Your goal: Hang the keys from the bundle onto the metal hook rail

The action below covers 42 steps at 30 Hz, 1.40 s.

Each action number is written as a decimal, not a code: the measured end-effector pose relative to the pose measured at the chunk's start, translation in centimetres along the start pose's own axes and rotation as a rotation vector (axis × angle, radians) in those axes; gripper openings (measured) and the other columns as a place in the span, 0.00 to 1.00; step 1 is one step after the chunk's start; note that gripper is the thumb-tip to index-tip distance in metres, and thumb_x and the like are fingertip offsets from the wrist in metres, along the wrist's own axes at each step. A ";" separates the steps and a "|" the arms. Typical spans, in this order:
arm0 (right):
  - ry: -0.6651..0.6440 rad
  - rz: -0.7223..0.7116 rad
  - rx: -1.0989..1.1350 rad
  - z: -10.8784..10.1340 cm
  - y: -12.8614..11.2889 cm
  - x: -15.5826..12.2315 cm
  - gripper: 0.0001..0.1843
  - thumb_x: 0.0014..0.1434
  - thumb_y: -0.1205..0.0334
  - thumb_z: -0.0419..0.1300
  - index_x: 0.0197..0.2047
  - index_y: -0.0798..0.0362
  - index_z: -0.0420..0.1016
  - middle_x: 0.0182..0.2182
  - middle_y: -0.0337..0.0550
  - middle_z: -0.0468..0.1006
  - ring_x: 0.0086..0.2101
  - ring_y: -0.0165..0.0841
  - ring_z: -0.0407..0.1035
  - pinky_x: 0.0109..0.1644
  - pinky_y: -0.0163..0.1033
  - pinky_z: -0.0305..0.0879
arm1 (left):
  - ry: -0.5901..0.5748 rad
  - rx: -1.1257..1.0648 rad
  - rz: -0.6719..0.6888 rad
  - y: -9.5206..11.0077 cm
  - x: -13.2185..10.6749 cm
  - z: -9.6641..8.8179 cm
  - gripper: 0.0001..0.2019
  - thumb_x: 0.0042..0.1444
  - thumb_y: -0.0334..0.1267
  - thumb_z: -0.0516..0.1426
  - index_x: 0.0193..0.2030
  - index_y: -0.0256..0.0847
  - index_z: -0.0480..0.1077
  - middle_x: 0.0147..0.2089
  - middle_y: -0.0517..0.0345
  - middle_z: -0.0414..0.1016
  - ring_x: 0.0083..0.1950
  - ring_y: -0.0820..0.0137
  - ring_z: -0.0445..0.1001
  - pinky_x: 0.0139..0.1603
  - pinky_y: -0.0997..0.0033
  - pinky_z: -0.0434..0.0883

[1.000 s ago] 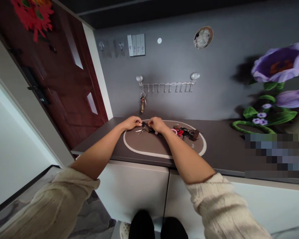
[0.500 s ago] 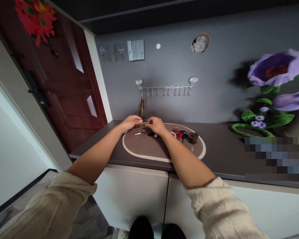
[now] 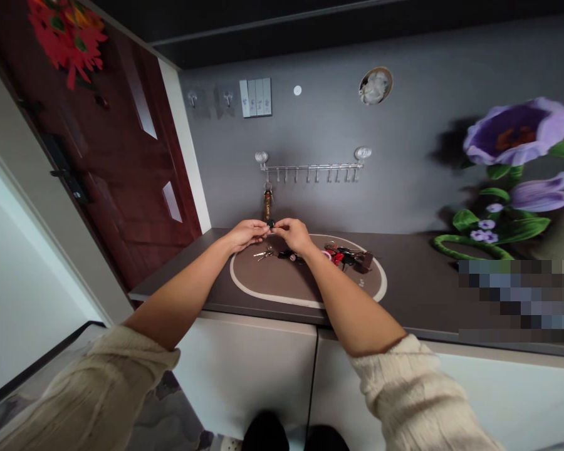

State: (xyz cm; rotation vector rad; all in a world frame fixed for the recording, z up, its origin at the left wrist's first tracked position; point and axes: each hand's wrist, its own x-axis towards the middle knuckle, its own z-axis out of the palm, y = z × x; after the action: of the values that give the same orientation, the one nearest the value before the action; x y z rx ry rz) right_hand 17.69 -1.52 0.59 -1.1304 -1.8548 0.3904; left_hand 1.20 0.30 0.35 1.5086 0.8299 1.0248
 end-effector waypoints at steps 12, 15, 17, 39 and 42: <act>0.041 0.029 0.068 -0.1 -0.1 0.1 0.15 0.46 0.55 0.55 0.31 0.57 0.73 0.28 0.41 0.74 0.27 0.26 0.64 0.34 0.32 0.58 | 0.004 -0.052 -0.022 0.1 -0.1 0.0 0.09 0.41 0.35 0.60 0.29 0.34 0.68 0.29 0.58 0.70 0.27 0.81 0.65 0.31 0.78 0.61; 0.030 0.031 0.049 -0.2 -0.3 0.1 0.15 0.46 0.54 0.55 0.31 0.57 0.73 0.27 0.41 0.74 0.27 0.26 0.64 0.35 0.33 0.58 | 0.008 -0.056 -0.016 0.1 0.0 0.0 0.09 0.41 0.35 0.60 0.30 0.35 0.68 0.28 0.59 0.70 0.27 0.81 0.65 0.31 0.77 0.62; 0.010 0.025 0.049 -0.1 -0.3 0.1 0.16 0.45 0.53 0.55 0.31 0.56 0.73 0.27 0.41 0.74 0.27 0.26 0.64 0.35 0.32 0.58 | 0.023 -0.053 0.000 0.1 0.0 0.1 0.09 0.41 0.36 0.60 0.30 0.35 0.69 0.27 0.60 0.69 0.27 0.81 0.65 0.31 0.78 0.61; 0.161 -0.039 -0.006 -0.6 -0.9 0.0 0.11 0.48 0.59 0.53 0.31 0.57 0.73 0.29 0.43 0.75 0.30 0.28 0.66 0.36 0.33 0.59 | 0.017 -0.049 0.014 0.0 0.2 -0.2 0.08 0.41 0.35 0.60 0.30 0.34 0.70 0.30 0.56 0.72 0.28 0.80 0.66 0.33 0.76 0.63; 0.154 -0.002 0.134 -0.5 -0.5 0.2 0.12 0.47 0.58 0.54 0.32 0.57 0.71 0.29 0.43 0.74 0.30 0.28 0.66 0.36 0.34 0.61 | 0.013 -0.061 -0.012 0.0 0.1 -0.2 0.08 0.42 0.34 0.59 0.31 0.35 0.70 0.31 0.56 0.72 0.28 0.80 0.66 0.33 0.76 0.63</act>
State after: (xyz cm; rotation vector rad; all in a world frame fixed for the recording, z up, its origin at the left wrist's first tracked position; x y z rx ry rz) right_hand 17.83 -1.66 1.33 -1.0377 -1.6701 0.4085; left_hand 1.06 0.49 0.35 1.4451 0.8086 1.0428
